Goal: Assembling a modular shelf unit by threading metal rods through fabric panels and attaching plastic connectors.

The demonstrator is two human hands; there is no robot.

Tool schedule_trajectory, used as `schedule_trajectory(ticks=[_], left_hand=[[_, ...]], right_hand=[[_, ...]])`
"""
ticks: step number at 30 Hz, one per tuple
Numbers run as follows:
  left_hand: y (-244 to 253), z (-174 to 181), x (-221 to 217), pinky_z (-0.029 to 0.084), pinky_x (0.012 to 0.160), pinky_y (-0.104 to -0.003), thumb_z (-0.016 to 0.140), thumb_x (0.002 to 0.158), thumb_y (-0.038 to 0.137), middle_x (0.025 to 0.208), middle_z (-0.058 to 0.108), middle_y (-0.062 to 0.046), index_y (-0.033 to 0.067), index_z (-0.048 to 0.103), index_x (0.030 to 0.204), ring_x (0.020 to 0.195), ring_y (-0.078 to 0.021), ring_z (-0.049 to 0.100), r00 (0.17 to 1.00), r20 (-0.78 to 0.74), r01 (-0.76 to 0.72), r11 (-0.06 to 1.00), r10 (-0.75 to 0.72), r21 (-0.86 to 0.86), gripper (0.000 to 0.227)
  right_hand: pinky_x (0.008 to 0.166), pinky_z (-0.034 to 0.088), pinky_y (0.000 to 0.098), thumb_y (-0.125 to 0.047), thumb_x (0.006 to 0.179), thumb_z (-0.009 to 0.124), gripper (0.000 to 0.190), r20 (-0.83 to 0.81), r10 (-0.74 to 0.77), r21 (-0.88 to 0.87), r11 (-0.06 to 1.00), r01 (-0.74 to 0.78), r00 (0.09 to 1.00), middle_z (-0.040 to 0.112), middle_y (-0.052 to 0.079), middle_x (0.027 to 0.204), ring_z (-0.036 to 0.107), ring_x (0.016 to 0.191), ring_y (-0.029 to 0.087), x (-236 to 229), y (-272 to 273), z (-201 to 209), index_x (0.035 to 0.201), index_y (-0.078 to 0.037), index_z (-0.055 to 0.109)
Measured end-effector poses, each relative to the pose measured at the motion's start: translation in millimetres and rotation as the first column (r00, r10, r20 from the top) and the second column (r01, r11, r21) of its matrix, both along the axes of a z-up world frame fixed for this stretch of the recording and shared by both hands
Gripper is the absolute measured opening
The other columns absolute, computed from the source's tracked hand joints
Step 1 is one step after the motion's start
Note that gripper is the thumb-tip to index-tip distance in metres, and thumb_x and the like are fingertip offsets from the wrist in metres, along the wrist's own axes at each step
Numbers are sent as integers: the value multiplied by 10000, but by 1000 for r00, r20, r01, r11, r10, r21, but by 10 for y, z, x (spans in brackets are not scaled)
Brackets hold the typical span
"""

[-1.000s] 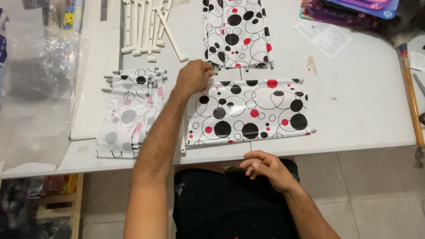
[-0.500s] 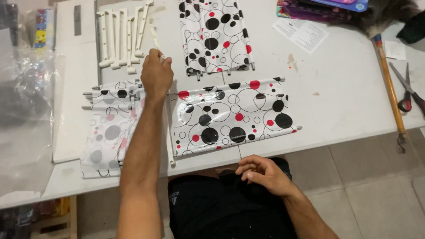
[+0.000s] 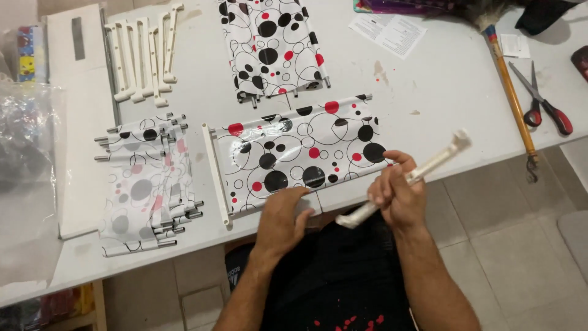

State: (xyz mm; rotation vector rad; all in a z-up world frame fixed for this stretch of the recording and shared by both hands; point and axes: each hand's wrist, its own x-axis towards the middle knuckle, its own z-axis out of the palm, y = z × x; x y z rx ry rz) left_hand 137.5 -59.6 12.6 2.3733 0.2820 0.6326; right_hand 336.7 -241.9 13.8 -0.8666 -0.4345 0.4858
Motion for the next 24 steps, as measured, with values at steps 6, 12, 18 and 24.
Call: schedule_trajectory(ticks=[6,12,18,24], left_hand=[[392,-425,-149,414,1051,-456,661,963,220,1191,675,-79,181,692,1166,1181,-267,634,989,-105,-57,928,103,369,209],[476,-125,-222,465,981,-474,676,908,458,1002,729,-37,200,746,953,1016,-263,703,909,-374,-32,928,181,372,271],[529,-14,996,520,837,-454,620,935,466,871,711,-28,213,752,957,874,-269,721,983,-56,-137,895,177,425,286],[372,-377,2589,526,897,-474,675,903,237,938,679,-63,141,707,965,926,-271,701,986,-165,27,929,37,369,118]], right_hand=[[335,399,263,-297,1144,280,390,72,-27,-392,918,54,997,427,43,581,409,369,124,466,-322,45,1360,-23,455],[408,525,366,-172,1089,384,400,125,17,-542,839,54,992,610,204,709,566,425,208,854,-492,69,1437,11,457],[286,456,311,-183,1087,368,385,98,82,-541,841,-16,992,638,203,677,502,323,156,1340,-35,-75,1336,19,582],[437,539,289,-151,1007,531,279,-102,-4,-493,869,-47,995,617,92,714,601,489,127,1463,203,-253,1187,22,657]])
